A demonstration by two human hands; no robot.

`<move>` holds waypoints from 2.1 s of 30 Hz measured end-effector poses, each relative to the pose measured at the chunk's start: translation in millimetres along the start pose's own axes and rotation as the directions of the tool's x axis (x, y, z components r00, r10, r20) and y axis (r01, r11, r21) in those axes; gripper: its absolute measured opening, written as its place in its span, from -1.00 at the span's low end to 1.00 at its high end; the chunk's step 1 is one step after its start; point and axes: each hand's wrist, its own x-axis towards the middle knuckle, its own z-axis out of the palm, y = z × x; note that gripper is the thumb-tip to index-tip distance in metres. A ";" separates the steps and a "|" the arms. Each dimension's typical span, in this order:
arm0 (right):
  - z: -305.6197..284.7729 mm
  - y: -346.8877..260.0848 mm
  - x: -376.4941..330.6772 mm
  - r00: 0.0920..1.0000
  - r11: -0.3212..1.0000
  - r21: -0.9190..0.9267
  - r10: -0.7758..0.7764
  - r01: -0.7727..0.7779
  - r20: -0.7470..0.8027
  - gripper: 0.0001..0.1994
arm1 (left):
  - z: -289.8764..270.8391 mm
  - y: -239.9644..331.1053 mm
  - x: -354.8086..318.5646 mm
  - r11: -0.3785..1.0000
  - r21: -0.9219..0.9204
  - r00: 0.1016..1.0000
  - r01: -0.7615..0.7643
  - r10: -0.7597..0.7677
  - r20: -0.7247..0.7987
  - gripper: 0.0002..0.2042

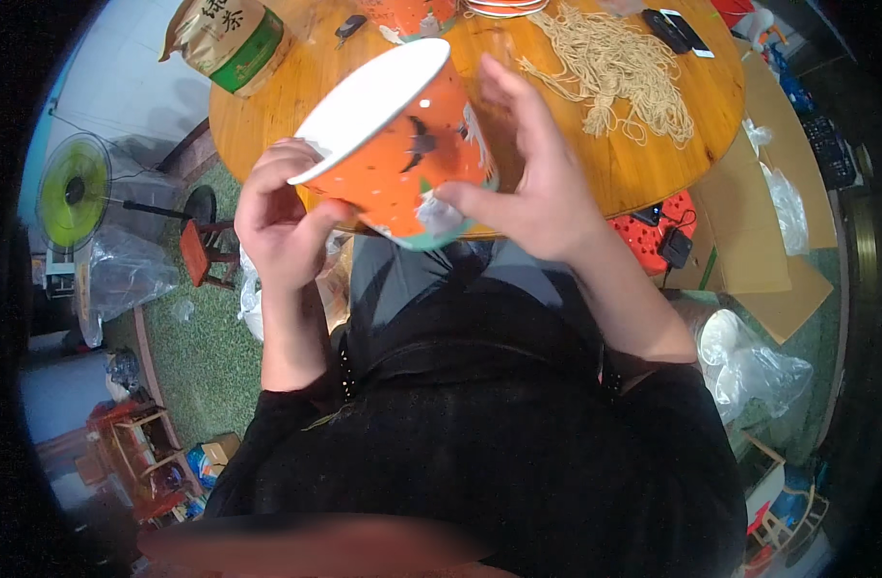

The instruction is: Manually attaching thin bamboo strips to the rims of paper containers to create handles.

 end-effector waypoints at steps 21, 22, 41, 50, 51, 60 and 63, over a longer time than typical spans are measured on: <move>-7.4 34.3 -24.5 0.995 0.840 -0.542 -0.035 -0.021 -0.092 -0.40 | 28.0 23.3 12.2 0.728 0.630 0.931 -0.270 0.031 0.363 -0.75; -28.1 38.4 -20.2 0.993 0.774 -0.633 -0.063 -0.017 -0.102 -0.59 | 22.3 20.6 11.9 0.727 0.636 0.931 -0.259 0.013 0.365 -0.75; -114.4 110.6 76.5 0.935 0.285 -0.928 0.324 -0.239 -0.142 -0.80 | 49.0 13.3 -3.7 0.766 0.597 0.970 -0.238 0.217 0.108 -0.68; -82.8 68.3 11.8 0.987 0.606 -0.794 -0.095 -0.046 -0.130 -0.91 | 99.9 27.3 -37.0 0.914 0.034 0.878 0.405 -0.399 0.264 -0.78; -77.1 63.4 4.1 0.981 0.621 -0.784 -0.145 -0.011 -0.128 -0.92 | 104.1 23.0 -40.9 0.847 -0.012 0.811 0.531 -0.504 0.299 -0.78; -42.0 36.9 -32.3 0.954 0.782 -0.602 -0.280 0.159 -0.111 -0.89 | 135.3 0.8 -26.6 0.906 -0.024 0.898 0.423 -0.416 0.144 -0.58; -32.1 23.4 -39.3 0.956 0.787 -0.578 -0.289 0.215 -0.039 -0.87 | 136.7 -2.6 -26.6 0.948 -0.004 0.933 0.317 -0.311 0.183 -0.52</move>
